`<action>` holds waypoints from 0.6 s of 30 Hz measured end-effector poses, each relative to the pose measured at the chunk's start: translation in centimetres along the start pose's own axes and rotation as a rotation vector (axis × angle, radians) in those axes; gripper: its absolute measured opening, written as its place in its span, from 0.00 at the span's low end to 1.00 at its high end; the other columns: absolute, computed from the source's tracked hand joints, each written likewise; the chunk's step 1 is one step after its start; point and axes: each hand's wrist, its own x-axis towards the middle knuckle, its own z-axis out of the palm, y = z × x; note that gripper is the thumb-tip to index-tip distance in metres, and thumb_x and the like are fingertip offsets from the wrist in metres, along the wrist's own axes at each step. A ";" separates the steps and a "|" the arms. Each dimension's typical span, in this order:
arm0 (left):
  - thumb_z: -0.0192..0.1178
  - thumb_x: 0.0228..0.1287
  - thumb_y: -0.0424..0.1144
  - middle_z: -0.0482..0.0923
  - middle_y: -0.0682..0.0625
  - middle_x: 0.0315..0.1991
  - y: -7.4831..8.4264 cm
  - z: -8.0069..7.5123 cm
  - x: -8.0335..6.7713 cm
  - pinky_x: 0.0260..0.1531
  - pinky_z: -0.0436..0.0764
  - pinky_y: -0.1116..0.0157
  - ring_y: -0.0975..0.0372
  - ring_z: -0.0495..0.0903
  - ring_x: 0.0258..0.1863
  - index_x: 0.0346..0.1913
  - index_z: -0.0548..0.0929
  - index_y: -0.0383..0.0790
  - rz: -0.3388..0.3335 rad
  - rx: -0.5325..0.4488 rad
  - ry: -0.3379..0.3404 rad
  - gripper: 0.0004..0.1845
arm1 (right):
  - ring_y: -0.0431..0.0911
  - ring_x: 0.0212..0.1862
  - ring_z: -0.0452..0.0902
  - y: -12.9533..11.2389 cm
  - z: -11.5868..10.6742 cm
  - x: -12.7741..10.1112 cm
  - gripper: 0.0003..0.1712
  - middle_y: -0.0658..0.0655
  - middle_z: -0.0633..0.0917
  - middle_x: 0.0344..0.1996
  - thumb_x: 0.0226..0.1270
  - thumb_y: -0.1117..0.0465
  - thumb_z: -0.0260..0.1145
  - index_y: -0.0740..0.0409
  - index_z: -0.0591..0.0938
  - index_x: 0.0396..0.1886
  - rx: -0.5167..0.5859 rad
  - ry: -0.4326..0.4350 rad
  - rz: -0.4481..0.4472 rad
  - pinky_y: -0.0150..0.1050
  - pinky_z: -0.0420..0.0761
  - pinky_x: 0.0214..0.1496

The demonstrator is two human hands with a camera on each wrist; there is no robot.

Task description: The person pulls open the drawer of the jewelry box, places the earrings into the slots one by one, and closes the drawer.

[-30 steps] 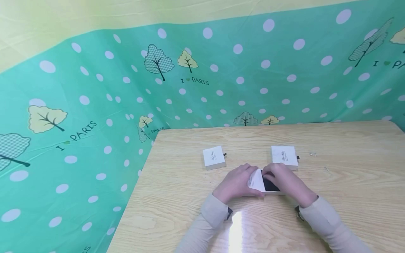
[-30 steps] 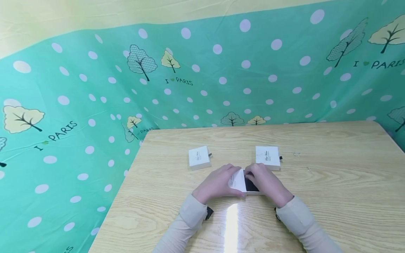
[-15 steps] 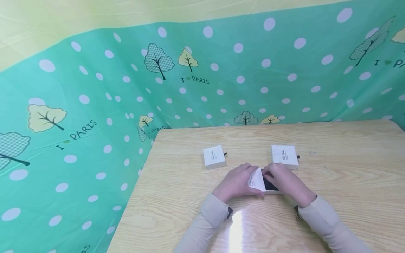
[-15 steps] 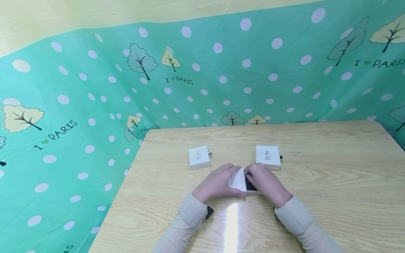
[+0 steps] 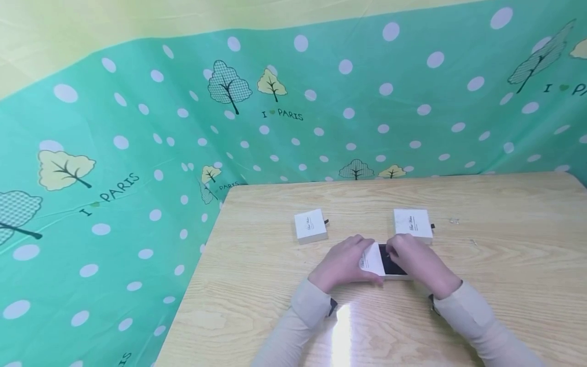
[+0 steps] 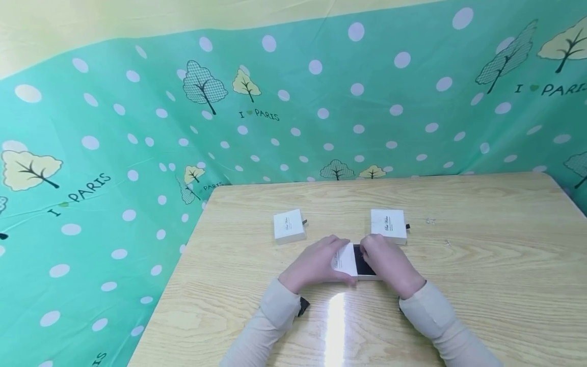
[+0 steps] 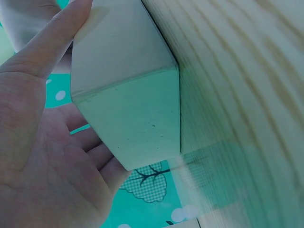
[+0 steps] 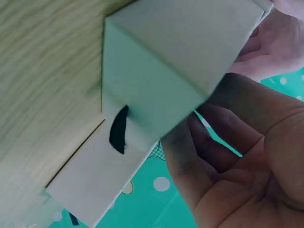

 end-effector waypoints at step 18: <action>0.72 0.44 0.69 0.76 0.57 0.53 0.2 -0.2 0.0 0.44 0.74 0.74 0.70 0.72 0.43 0.69 0.72 0.49 -0.006 -0.008 -0.006 0.49 | 0.54 0.38 0.86 0.7 0.3 0.0 0.03 0.60 0.88 0.31 0.58 0.72 0.71 0.65 0.88 0.32 0.043 0.020 0.001 0.49 0.86 0.43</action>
